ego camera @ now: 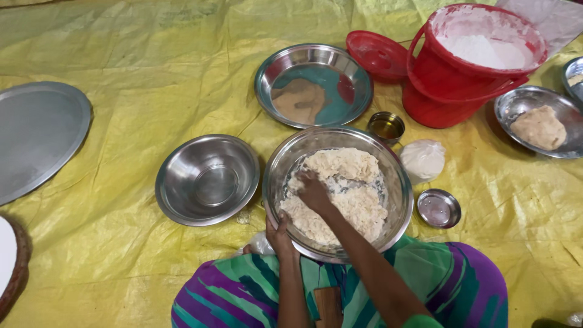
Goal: The person kneads dough by hand in a large metal bowl placed on a yellow tarp. They repeatedly press, fold, and turn the dough to develop its texture. Nearby bowls and containers hold additional ingredients, but the person focuses on the main dough mass throughout the clip.
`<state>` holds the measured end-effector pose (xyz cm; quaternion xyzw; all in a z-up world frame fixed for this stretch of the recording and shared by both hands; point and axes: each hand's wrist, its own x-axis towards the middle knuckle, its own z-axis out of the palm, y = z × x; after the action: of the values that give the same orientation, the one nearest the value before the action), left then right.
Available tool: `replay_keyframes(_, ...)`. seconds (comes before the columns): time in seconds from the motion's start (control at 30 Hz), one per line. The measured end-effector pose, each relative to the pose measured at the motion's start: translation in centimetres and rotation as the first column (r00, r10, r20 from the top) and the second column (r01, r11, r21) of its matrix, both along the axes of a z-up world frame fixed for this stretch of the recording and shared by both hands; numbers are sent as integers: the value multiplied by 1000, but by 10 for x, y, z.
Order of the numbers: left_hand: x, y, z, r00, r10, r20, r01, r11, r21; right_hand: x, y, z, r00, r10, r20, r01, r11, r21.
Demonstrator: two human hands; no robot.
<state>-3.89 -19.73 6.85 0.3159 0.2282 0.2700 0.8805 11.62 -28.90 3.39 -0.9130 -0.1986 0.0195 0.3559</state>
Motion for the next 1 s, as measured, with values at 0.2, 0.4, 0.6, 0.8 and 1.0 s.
replay_keyframes(0.2, -2, 3, 9, 998, -46, 51, 48, 998, -38, -51, 55, 32, 997, 72, 26, -59, 939, -338)
replay_keyframes(0.4, -2, 6, 12, 999, -38, -15, 38, 999, 8, -130, -13, 111, 943, 333, -16, -302, 833, -464)
replay_keyframes(0.6, -4, 6, 7, 999, -53, 1, 53, 999, 8, -130, -75, 120, 954, 285, 93, -204, 845, -494)
replay_keyframes(0.8, -3, 5, 9, 999, -38, 7, 38, 999, 13, -46, -178, 70, 991, -127, -31, 115, 959, -260)
replay_keyframes(1.0, -4, 4, 13, 999, -29, -18, 28, 999, -39, -26, -230, 32, 961, 101, -256, -193, 912, -363)
